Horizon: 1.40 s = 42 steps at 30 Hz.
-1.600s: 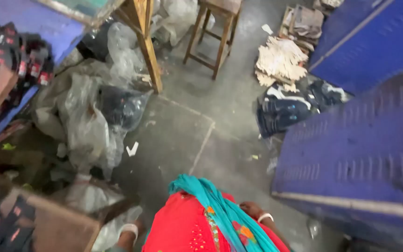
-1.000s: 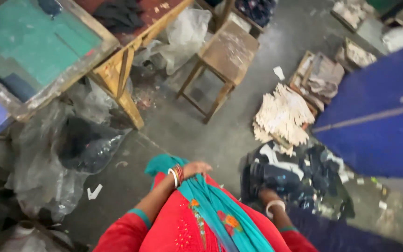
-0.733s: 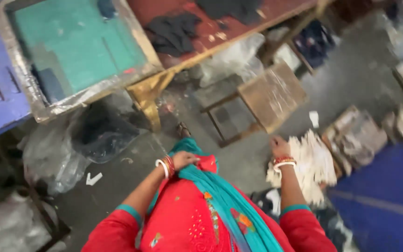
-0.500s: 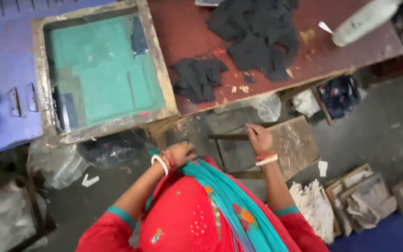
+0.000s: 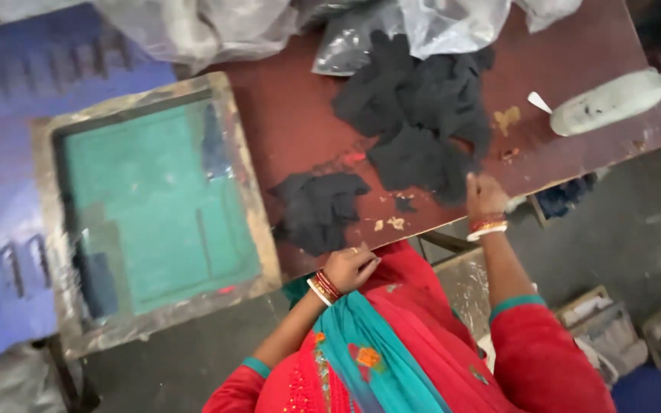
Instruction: The person sorts and folds black fabric pieces on a wooden table. They pick up individual pieces, fold them, and place them into a pile or a nearby container. The person also moves a white bottle on the table during the process.
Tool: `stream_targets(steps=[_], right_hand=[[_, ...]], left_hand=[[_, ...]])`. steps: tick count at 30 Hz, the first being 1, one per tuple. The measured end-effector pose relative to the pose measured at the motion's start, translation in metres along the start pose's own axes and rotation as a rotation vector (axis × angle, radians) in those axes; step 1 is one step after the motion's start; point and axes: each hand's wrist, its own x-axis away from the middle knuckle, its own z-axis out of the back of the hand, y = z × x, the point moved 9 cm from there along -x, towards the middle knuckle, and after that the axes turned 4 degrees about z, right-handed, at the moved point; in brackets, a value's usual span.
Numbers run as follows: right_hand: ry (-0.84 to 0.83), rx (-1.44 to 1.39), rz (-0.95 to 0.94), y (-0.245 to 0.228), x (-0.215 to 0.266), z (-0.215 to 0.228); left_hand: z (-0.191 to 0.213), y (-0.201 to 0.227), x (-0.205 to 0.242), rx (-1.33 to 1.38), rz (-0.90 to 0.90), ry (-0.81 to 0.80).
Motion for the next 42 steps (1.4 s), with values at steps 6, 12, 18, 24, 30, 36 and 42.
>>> stream_targets(steps=[6, 12, 18, 24, 30, 36, 42], right_hand=[[-0.194, 0.138, 0.0, 0.106, -0.064, -0.026], [-0.241, 0.124, 0.092, 0.132, -0.057, -0.055], [-0.345, 0.004, 0.07, 0.117, -0.069, -0.047], [-0.301, -0.072, 0.182, 0.101, -0.081, -0.029], [-0.176, -0.268, 0.33, 0.101, -0.07, -0.023], [-0.204, -0.538, 0.245, 0.132, -0.053, -0.036], [0.063, -0.727, 0.424, 0.149, -0.069, 0.023]], left_hand=[[-0.061, -0.037, -0.039, -0.049, 0.144, -0.251], [-0.037, -0.03, -0.045, -0.144, 0.172, 0.14], [-0.055, -0.014, -0.053, -0.557, 0.158, 0.131], [-0.064, -0.02, -0.044, -0.631, 0.138, 0.09], [-0.058, 0.001, -0.05, -0.778, 0.066, 0.173], [-0.068, -0.007, -0.031, -0.862, 0.255, 0.241], [-0.095, 0.029, -0.066, -0.729, 0.452, 0.542]])
